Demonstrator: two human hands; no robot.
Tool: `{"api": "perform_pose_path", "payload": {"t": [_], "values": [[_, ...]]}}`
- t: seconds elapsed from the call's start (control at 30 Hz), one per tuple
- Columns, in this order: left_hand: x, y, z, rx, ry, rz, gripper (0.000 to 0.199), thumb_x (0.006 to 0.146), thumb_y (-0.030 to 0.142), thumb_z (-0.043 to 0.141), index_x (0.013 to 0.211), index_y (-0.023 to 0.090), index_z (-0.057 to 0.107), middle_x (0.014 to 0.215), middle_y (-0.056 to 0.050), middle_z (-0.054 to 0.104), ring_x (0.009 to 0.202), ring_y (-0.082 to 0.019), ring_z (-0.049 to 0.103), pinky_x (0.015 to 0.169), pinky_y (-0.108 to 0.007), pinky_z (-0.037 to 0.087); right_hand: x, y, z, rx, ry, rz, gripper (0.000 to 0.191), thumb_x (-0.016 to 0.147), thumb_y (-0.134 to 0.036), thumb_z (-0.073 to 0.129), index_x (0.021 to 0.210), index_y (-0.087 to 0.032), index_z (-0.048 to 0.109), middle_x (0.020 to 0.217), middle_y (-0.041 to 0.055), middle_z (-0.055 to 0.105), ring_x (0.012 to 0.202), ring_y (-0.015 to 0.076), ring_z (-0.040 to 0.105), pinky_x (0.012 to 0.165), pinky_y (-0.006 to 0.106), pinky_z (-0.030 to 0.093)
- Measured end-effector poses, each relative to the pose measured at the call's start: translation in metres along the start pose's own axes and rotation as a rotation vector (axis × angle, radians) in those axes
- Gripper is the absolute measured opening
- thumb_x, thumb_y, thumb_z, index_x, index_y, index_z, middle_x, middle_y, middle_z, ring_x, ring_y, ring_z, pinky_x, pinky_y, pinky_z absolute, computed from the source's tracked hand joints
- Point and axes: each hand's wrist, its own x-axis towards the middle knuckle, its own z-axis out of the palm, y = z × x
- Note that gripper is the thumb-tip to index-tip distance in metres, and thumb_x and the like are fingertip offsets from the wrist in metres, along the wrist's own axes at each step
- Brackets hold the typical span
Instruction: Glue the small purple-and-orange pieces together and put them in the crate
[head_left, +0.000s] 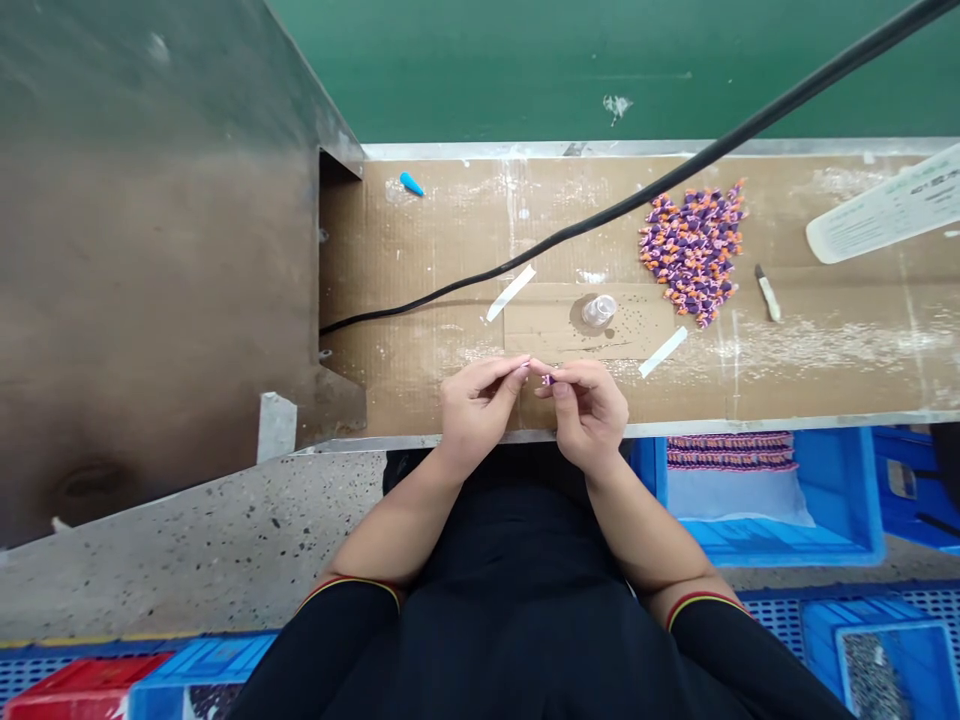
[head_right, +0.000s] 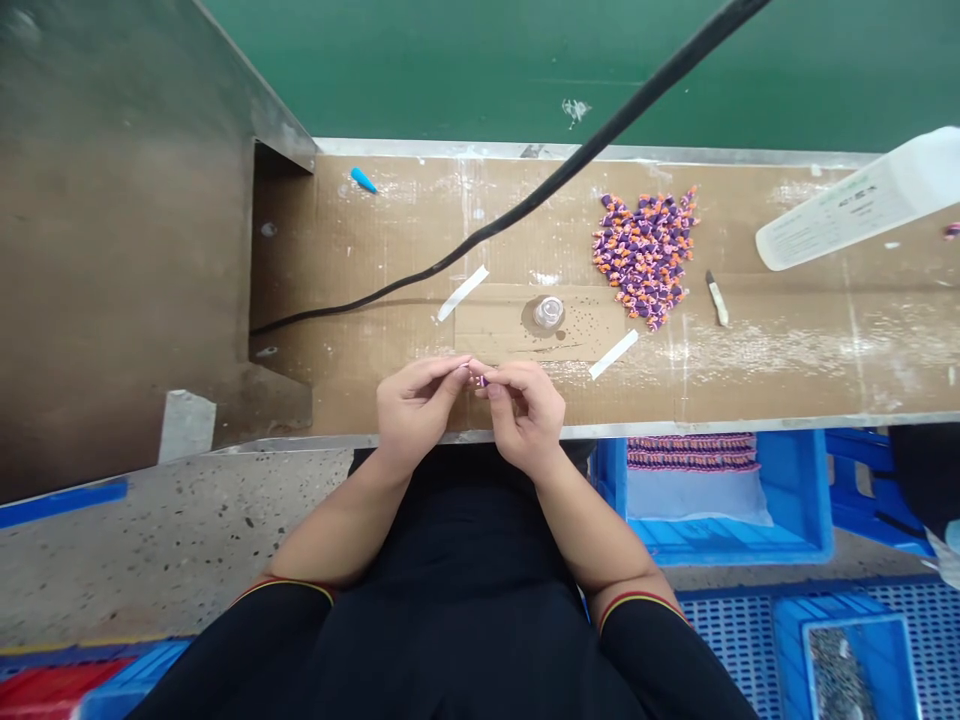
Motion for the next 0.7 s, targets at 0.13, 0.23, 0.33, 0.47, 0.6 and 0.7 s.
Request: {"api": "perform_pose_path", "payload": {"t": [0.13, 0.23, 0.33, 0.47, 0.6, 0.7], "values": [[-0.004, 0.002, 0.005, -0.184, 0.051, -0.167, 0.015, 0.094, 0.038, 0.085, 0.102, 0.026, 0.088, 0.098, -0.005, 0.085, 0.085, -0.020, 0.084, 0.082, -0.033, 0.073, -0.005, -0.001, 0.004, 0.079, 0.051, 0.060, 0.009, 0.109, -0.025, 0.061, 0.113, -0.026, 0.070, 0.103, 0.0033, 0.072, 0.092, 0.0198, 0.084, 0.063, 0.028, 0.072], [-0.007, 0.004, 0.008, -0.260, 0.055, -0.215, 0.020, 0.092, 0.043, 0.087, 0.102, 0.026, 0.088, 0.097, -0.005, 0.085, 0.088, -0.021, 0.084, 0.087, -0.035, 0.073, -0.009, -0.002, 0.008, 0.113, 0.086, 0.099, 0.009, 0.109, -0.027, 0.063, 0.114, -0.027, 0.070, 0.104, 0.0030, 0.072, 0.092, 0.0194, 0.084, 0.061, 0.027, 0.072], [-0.009, 0.005, 0.009, -0.294, 0.026, -0.209, 0.018, 0.095, 0.042, 0.085, 0.106, 0.028, 0.088, 0.100, -0.005, 0.085, 0.092, -0.020, 0.084, 0.089, -0.034, 0.073, -0.011, -0.002, 0.010, 0.085, 0.110, 0.112, 0.009, 0.109, -0.031, 0.063, 0.112, -0.027, 0.070, 0.103, 0.0034, 0.072, 0.090, 0.0196, 0.084, 0.062, 0.028, 0.073], [-0.007, 0.005, 0.011, -0.440, 0.057, -0.240, 0.012, 0.092, 0.040, 0.088, 0.100, 0.031, 0.088, 0.095, -0.002, 0.085, 0.087, -0.016, 0.083, 0.085, -0.029, 0.071, -0.009, -0.002, 0.010, 0.070, 0.077, 0.083, 0.010, 0.109, -0.031, 0.063, 0.113, -0.028, 0.072, 0.105, 0.0042, 0.075, 0.084, 0.0183, 0.082, 0.061, 0.029, 0.071], [-0.006, 0.003, 0.016, -0.614, 0.117, -0.407, 0.025, 0.081, 0.051, 0.095, 0.089, 0.028, 0.086, 0.088, -0.001, 0.084, 0.080, -0.016, 0.081, 0.077, -0.029, 0.070, -0.006, -0.003, 0.014, -0.006, 0.139, 0.012, 0.011, 0.106, -0.029, 0.068, 0.114, -0.028, 0.075, 0.100, 0.0037, 0.078, 0.080, 0.0172, 0.079, 0.063, 0.031, 0.068], [-0.008, 0.001, 0.016, -0.609, 0.129, -0.483, 0.035, 0.079, 0.060, 0.094, 0.087, 0.027, 0.085, 0.091, -0.003, 0.084, 0.082, -0.017, 0.080, 0.077, -0.030, 0.069, -0.005, -0.004, 0.019, -0.087, 0.191, 0.007, 0.009, 0.102, -0.033, 0.073, 0.109, -0.028, 0.077, 0.096, 0.0043, 0.080, 0.080, 0.0191, 0.078, 0.064, 0.033, 0.067]]}}
